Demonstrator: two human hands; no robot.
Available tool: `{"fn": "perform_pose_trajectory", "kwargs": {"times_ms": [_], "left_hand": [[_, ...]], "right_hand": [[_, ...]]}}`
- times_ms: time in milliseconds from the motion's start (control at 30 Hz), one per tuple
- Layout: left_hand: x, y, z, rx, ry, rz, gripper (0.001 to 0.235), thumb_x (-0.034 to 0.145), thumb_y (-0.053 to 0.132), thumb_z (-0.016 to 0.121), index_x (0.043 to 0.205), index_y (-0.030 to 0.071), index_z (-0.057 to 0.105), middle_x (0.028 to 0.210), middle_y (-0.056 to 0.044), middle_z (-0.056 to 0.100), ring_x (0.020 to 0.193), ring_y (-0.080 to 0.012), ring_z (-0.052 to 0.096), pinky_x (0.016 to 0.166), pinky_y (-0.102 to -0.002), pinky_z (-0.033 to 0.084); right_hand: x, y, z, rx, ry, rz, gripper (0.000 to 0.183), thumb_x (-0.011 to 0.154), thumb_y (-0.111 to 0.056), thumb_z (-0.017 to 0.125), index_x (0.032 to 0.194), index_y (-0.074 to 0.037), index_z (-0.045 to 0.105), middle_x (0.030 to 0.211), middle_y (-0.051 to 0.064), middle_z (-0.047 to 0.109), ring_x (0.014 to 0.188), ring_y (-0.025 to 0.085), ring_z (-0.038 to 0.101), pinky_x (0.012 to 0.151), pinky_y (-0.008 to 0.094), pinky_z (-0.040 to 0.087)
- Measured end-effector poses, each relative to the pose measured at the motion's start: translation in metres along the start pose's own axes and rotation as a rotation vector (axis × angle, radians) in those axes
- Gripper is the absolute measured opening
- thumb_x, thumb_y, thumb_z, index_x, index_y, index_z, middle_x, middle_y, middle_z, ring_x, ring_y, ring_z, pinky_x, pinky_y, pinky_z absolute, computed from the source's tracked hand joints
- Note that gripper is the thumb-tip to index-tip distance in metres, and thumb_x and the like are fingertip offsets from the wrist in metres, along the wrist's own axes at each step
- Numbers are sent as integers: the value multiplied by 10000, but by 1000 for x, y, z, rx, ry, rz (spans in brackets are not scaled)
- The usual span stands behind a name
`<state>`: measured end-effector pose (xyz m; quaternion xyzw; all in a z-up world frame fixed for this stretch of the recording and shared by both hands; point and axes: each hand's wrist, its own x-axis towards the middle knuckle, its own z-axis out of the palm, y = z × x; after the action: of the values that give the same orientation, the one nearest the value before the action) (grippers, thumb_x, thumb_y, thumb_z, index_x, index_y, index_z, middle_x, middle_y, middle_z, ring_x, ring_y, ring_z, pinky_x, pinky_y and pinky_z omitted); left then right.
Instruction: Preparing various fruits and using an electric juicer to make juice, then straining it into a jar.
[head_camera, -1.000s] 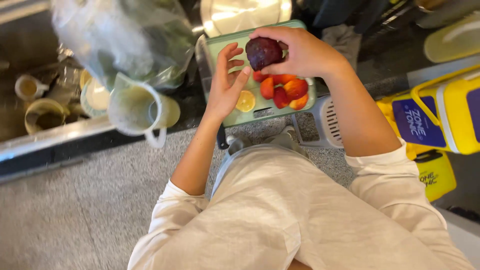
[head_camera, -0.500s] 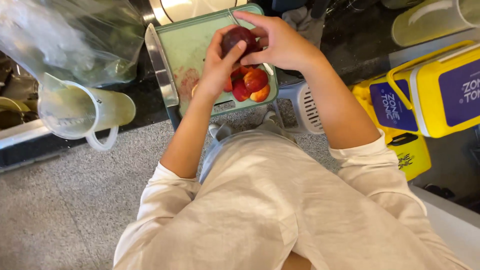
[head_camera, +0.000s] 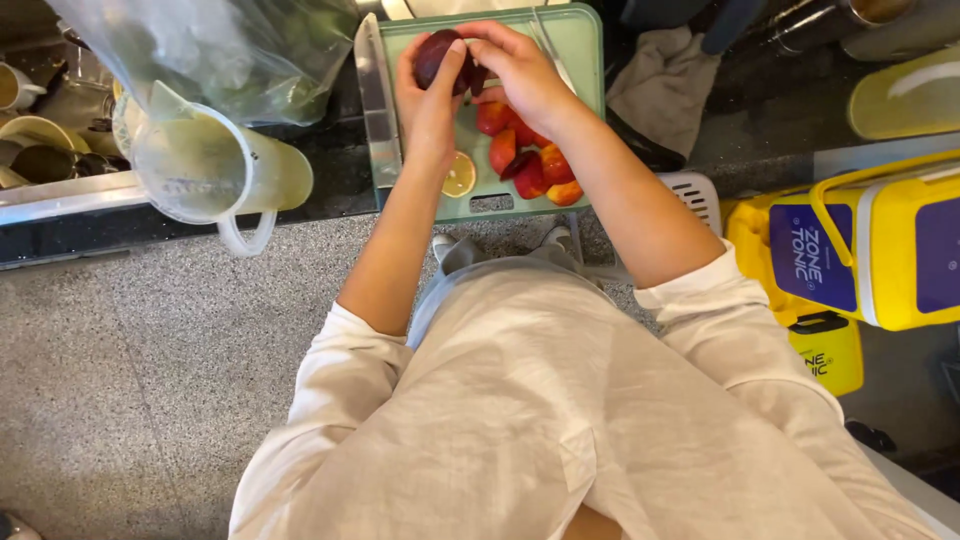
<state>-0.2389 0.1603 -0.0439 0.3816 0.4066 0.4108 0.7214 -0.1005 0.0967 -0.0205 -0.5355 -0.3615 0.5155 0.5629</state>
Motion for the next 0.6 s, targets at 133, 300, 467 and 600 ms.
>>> {"fn": "perform_pose_trajectory", "kwargs": {"times_ms": [133,300,467,600], "left_hand": [[20,-34,-9,-131,-119,64,525,930,296,749,1343,37,554,1234,-137,640,1061,-212,659,864,-341,577],[32,-58,-5,232,-95,321,433,1057,352,641,1342,41,544,1213,-121,675,1119,-202,649,993,-325,528],[22,-41,-3,197,-149,225,428,1063,384,578,1312,37,546,1174,-125,675,1079,-210,638,973,-341,521],[25,-49,-1,151,-213,238,474,1087,411,538,1369,31,512,1240,-121,643,1157,-208,603,1023,-351,492]], "right_hand": [[12,22,22,-31,121,-14,318,1072,-303,538,1314,-107,601,1139,28,681,997,133,675,761,307,617],[29,61,17,-62,278,-274,352,1133,-368,514,1250,-56,625,1121,43,684,1048,137,627,950,288,525],[33,59,16,-197,339,-295,364,1118,-388,512,1188,-51,633,1043,32,686,982,131,625,902,281,532],[25,44,26,-176,368,-335,344,1116,-367,519,1190,-46,617,1026,20,673,961,125,614,866,280,528]]}}
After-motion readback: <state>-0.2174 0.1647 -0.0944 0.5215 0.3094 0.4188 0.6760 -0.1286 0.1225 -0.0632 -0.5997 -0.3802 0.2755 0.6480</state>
